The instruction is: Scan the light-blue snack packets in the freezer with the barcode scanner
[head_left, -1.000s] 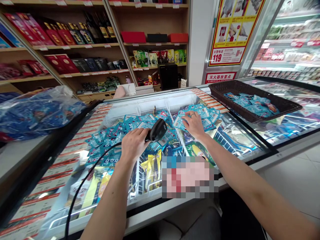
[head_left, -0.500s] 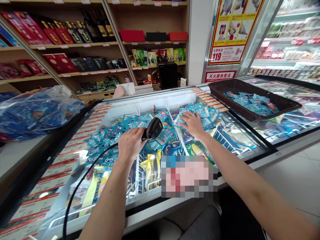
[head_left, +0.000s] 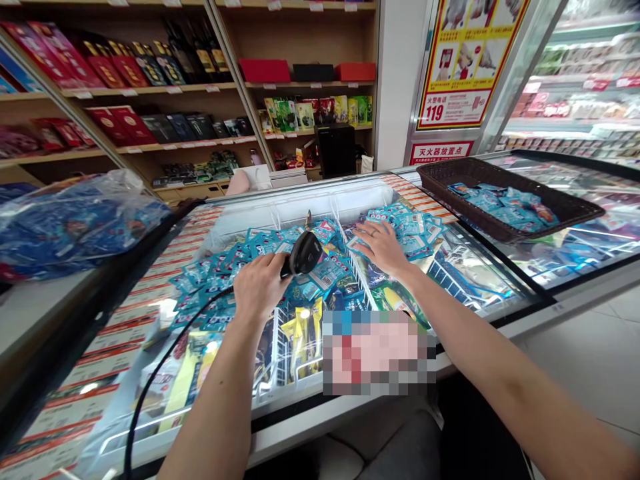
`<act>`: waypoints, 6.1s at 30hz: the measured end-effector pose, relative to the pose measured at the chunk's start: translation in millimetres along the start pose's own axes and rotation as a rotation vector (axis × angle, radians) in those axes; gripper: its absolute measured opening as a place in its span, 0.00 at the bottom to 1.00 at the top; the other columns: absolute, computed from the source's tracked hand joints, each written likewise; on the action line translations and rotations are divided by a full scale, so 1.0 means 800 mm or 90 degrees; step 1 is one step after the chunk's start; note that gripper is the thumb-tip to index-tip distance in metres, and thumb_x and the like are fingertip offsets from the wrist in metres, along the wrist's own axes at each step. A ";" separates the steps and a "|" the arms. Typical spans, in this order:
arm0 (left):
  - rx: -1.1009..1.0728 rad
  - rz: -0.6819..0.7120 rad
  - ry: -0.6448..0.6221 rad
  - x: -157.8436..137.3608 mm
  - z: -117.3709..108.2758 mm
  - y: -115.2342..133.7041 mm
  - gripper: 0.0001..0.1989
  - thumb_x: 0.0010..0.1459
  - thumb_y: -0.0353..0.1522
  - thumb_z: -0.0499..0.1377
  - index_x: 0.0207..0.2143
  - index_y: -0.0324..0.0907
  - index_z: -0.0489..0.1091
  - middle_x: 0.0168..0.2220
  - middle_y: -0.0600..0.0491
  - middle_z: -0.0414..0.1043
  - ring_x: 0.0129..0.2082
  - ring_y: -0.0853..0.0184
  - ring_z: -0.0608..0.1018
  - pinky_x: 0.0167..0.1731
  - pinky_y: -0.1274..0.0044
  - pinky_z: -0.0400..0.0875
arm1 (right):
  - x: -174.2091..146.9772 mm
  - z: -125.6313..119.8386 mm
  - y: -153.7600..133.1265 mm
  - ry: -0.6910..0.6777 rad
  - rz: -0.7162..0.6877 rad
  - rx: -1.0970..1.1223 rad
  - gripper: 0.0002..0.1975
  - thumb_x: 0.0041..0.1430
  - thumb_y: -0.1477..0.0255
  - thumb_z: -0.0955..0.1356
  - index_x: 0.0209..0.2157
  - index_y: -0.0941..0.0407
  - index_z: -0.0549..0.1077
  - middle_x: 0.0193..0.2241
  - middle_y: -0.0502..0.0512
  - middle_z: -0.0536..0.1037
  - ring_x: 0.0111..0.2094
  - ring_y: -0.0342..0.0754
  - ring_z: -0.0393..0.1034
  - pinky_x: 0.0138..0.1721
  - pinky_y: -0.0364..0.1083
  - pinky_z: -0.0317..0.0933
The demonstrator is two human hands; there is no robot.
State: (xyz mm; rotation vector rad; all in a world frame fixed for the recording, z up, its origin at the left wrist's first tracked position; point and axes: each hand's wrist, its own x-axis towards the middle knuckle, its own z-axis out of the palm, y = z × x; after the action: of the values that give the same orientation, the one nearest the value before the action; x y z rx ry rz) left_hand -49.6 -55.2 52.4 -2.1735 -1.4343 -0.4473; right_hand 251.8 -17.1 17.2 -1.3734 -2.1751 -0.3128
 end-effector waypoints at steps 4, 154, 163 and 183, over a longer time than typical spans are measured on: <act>0.006 -0.004 0.003 -0.001 -0.001 0.001 0.13 0.58 0.37 0.54 0.44 0.45 0.69 0.37 0.48 0.75 0.41 0.57 0.76 0.34 0.71 0.64 | 0.001 -0.004 -0.021 -0.090 -0.120 0.070 0.24 0.67 0.58 0.57 0.60 0.49 0.62 0.61 0.50 0.65 0.63 0.49 0.52 0.63 0.55 0.42; -0.022 -0.175 0.063 -0.014 -0.017 -0.037 0.16 0.56 0.36 0.55 0.47 0.43 0.70 0.40 0.47 0.75 0.43 0.57 0.74 0.37 0.71 0.63 | 0.039 0.019 -0.065 -0.063 0.290 0.533 0.12 0.57 0.63 0.66 0.40 0.53 0.66 0.26 0.48 0.75 0.26 0.47 0.73 0.28 0.48 0.68; -0.053 0.088 -0.026 -0.005 -0.011 -0.012 0.15 0.58 0.36 0.54 0.47 0.45 0.69 0.38 0.48 0.75 0.42 0.59 0.75 0.39 0.71 0.64 | -0.010 0.013 -0.007 0.051 0.300 0.565 0.16 0.58 0.58 0.64 0.43 0.52 0.63 0.28 0.49 0.73 0.25 0.47 0.71 0.23 0.48 0.69; -0.060 0.127 -0.079 -0.001 -0.009 0.007 0.14 0.57 0.36 0.55 0.46 0.44 0.70 0.39 0.50 0.76 0.40 0.59 0.76 0.35 0.72 0.65 | -0.007 0.009 -0.008 0.037 0.282 0.564 0.15 0.60 0.57 0.62 0.44 0.51 0.61 0.28 0.49 0.70 0.25 0.45 0.67 0.22 0.46 0.68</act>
State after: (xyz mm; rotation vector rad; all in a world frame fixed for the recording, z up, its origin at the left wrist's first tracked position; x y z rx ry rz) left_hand -44.9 -61.5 56.7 -2.4278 -1.2641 -0.3188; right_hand 245.4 -20.6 8.8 -1.2113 -1.5557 0.6870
